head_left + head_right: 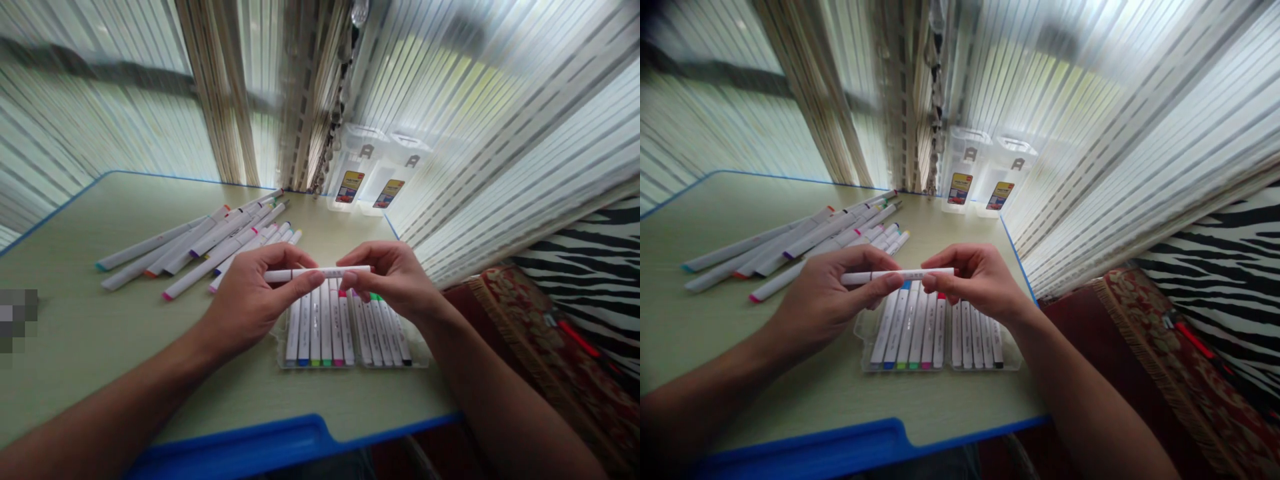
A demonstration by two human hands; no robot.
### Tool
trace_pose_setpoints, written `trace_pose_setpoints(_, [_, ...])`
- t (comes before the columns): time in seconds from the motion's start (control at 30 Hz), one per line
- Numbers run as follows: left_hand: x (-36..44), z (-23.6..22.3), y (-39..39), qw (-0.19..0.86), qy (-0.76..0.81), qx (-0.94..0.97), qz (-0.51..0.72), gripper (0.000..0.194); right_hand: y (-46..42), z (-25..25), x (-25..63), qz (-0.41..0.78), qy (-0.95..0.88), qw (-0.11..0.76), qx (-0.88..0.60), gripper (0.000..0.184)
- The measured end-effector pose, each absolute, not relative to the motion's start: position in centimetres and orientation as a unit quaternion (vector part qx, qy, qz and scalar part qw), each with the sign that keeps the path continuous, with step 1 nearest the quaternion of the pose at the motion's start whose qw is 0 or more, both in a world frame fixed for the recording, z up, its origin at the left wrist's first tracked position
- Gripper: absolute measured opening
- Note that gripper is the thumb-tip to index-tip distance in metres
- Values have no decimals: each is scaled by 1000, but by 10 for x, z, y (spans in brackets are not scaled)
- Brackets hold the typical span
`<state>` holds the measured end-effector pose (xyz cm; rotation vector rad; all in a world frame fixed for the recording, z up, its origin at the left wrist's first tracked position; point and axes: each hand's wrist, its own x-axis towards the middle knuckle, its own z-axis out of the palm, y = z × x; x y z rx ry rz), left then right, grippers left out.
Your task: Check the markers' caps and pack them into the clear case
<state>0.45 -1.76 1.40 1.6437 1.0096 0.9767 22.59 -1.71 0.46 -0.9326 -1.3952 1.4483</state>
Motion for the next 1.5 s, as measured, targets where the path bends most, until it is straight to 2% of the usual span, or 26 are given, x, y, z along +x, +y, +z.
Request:
trace_pose_setpoints(0.1, [5, 14, -19, 477, 406, 670, 398, 10, -17, 3, 225, 572, -565, 450, -389, 16])
trace_pose_setpoints(0.3, [6, 8, -18, 523, 391, 626, 426, 22, -14, 1, 227, 571, -539, 484, -386, 12])
trace_pose_setpoints(0.6, [5, 6, -20, 526, 354, 614, 470, 27, -6, 4, 229, 575, -480, 543, -380, 12])
trace_pose_setpoints(0.97, [4, 5, -20, 553, 329, 601, 473, 32, -4, 4, 232, 606, -445, 542, -375, 17])
trace_pose_setpoints(1.5, [5, 4, -17, 499, 375, 621, 474, 20, -10, 5, 230, 585, -486, 494, -421, 21])
